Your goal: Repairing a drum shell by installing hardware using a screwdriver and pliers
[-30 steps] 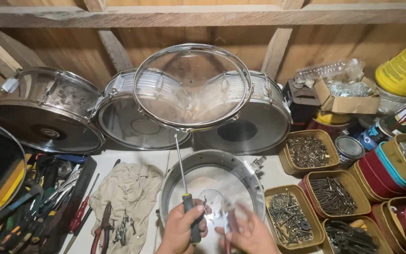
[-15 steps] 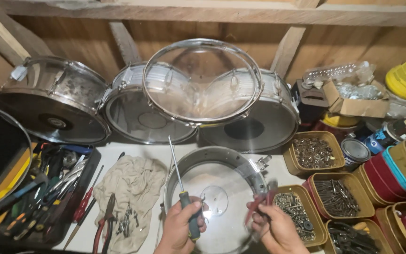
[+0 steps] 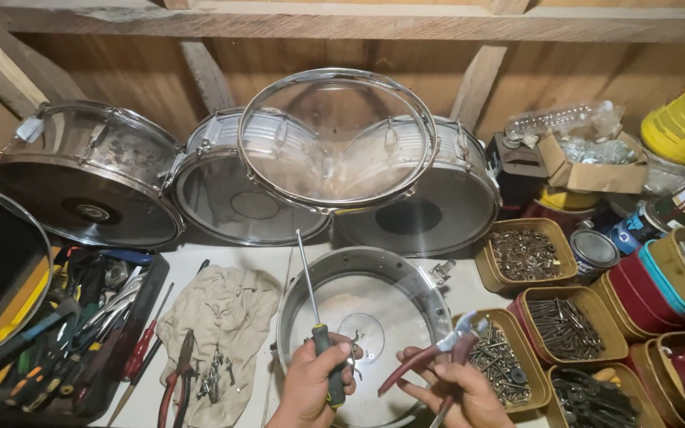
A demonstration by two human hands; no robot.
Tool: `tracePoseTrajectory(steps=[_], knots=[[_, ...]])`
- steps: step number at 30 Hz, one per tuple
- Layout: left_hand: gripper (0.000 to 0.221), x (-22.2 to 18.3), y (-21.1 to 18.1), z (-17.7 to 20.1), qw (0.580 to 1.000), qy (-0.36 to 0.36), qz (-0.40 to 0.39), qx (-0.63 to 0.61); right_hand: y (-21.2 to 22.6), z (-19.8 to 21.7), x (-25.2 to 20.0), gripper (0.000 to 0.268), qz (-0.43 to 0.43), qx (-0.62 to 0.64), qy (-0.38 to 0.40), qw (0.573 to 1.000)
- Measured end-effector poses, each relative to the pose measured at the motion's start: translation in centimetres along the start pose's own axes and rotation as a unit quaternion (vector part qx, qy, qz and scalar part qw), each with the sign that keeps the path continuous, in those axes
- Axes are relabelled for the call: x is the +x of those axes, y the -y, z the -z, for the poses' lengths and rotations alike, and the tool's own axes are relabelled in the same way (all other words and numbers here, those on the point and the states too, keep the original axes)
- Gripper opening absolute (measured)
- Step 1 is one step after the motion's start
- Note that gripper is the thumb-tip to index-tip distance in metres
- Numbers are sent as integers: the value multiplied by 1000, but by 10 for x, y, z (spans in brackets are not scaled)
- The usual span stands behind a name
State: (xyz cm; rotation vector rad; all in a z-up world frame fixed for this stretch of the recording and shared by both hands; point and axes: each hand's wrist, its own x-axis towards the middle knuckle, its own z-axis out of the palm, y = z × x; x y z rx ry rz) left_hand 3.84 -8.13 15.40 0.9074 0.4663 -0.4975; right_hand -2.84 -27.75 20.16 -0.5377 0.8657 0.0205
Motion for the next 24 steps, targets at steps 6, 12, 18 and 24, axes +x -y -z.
tracePoseTrajectory(steps=[6,12,18,24], knots=[[17,-3,-2,-6,1000,10,3,27,12,61,43,53,62,-193,288,936],[18,-2,-1,-7,994,4,-50,93,38,62,35,70,274,-700,305,585],[15,-1,-2,-5,988,4,-66,142,48,61,25,68,226,-706,402,538],[15,-3,-5,-8,980,-20,-79,180,53,50,6,58,238,-762,346,493]])
